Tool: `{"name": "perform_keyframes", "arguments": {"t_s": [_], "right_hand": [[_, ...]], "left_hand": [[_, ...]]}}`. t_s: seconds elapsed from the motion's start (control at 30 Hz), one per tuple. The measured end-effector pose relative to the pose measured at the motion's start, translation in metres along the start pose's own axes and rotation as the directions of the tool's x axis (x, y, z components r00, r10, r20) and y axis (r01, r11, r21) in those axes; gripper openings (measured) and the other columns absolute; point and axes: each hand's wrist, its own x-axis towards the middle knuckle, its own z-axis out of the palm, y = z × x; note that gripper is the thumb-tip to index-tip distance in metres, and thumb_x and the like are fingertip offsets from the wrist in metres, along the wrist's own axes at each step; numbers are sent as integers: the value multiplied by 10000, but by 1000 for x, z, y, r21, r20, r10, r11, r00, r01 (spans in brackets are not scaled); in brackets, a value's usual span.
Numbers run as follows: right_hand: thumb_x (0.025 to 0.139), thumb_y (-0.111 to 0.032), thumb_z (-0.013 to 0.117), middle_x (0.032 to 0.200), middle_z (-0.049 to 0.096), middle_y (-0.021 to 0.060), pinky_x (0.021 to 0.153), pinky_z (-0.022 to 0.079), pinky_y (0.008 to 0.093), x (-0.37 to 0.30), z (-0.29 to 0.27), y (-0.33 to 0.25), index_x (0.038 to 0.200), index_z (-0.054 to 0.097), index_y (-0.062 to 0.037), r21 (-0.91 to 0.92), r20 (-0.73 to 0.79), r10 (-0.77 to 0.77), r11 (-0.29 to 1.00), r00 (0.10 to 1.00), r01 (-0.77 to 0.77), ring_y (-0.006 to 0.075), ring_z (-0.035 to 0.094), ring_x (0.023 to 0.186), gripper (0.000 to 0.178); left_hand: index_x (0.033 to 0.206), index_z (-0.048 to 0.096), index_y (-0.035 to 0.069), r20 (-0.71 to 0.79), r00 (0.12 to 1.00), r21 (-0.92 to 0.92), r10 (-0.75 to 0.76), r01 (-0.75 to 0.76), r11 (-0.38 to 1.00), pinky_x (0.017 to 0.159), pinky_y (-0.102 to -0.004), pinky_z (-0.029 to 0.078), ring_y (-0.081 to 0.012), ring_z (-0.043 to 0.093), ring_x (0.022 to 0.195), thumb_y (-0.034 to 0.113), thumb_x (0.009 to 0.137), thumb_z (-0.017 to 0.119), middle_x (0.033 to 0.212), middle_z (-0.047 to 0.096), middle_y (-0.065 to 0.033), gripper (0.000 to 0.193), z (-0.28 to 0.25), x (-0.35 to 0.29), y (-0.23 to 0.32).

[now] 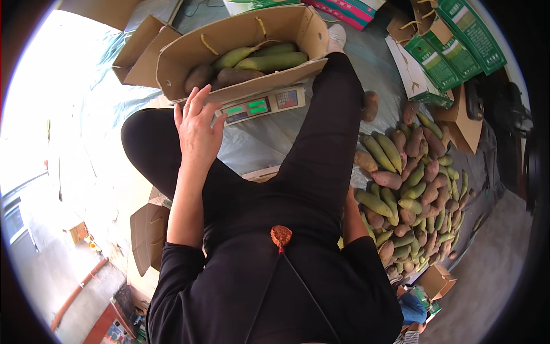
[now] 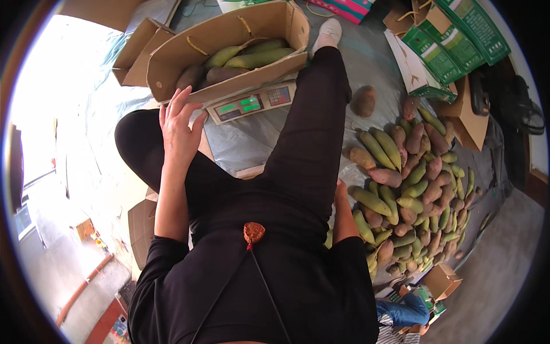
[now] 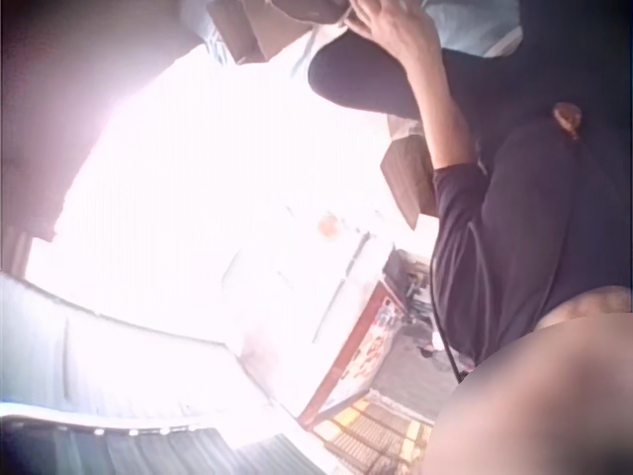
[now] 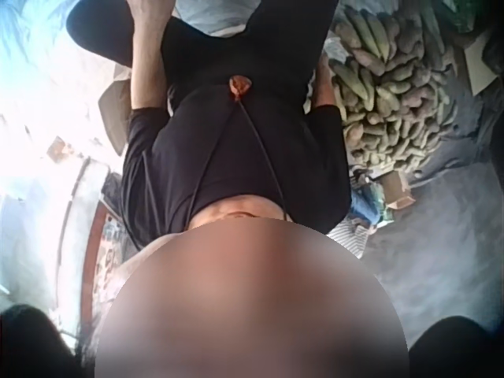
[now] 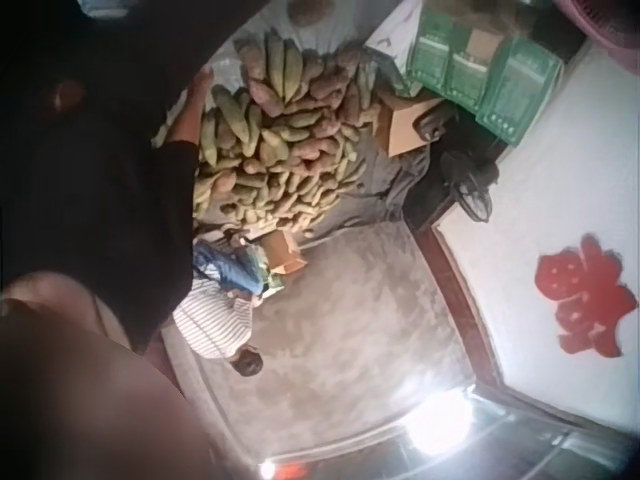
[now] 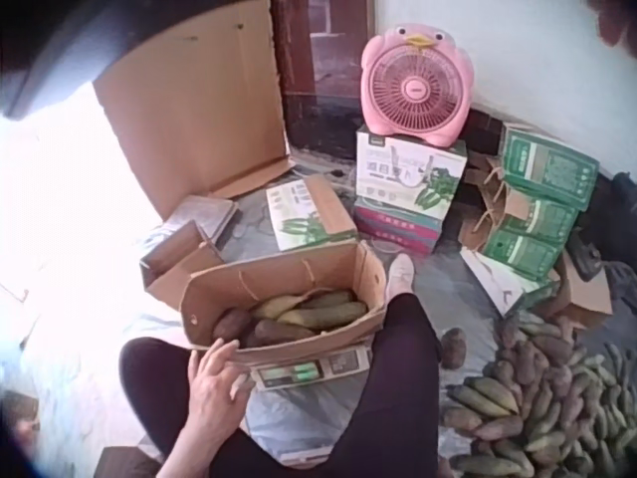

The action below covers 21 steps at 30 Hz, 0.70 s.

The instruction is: Sorting, weighing, and packaging produce into boxes and bags.

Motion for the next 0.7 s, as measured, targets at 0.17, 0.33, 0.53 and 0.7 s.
{"name": "perform_keyframes", "arguments": {"t_s": [0.17,0.33,0.53,0.7], "right_hand": [[855,-245,515,835,640,60,614,475,303,11,-4,2,915,639,-17,-223,91,-157,959,983,173,167,597,712,266],[852,-231,526,835,642,51,585,472,295,14,-14,-21,920,640,-32,-549,226,-401,700,888,456,157,599,703,240],[860,-191,527,801,635,33,463,426,264,-12,17,-106,958,634,-77,-633,100,-329,708,939,315,116,580,623,184],[868,-180,562,851,639,12,498,464,261,8,1,-185,1083,593,-93,-420,80,-514,759,854,497,127,602,679,234]], "left_hand": [[929,631,77,-45,999,-6,-28,28,1000,1033,-532,247,-268,399,1258,110,760,663,1279,499,-61,175,-8,-2,-8],[915,634,95,-117,992,-42,-57,52,998,1044,-521,232,-266,411,1250,106,758,659,1259,516,-61,160,-25,-2,-14],[897,633,95,-340,930,7,-140,151,988,1044,-513,235,-258,455,1215,110,760,647,1223,550,-60,138,-75,-12,-42],[906,641,79,-403,880,-52,-252,253,966,998,-445,322,-263,516,1142,126,778,641,1163,590,-71,137,-104,-4,-56]]}}
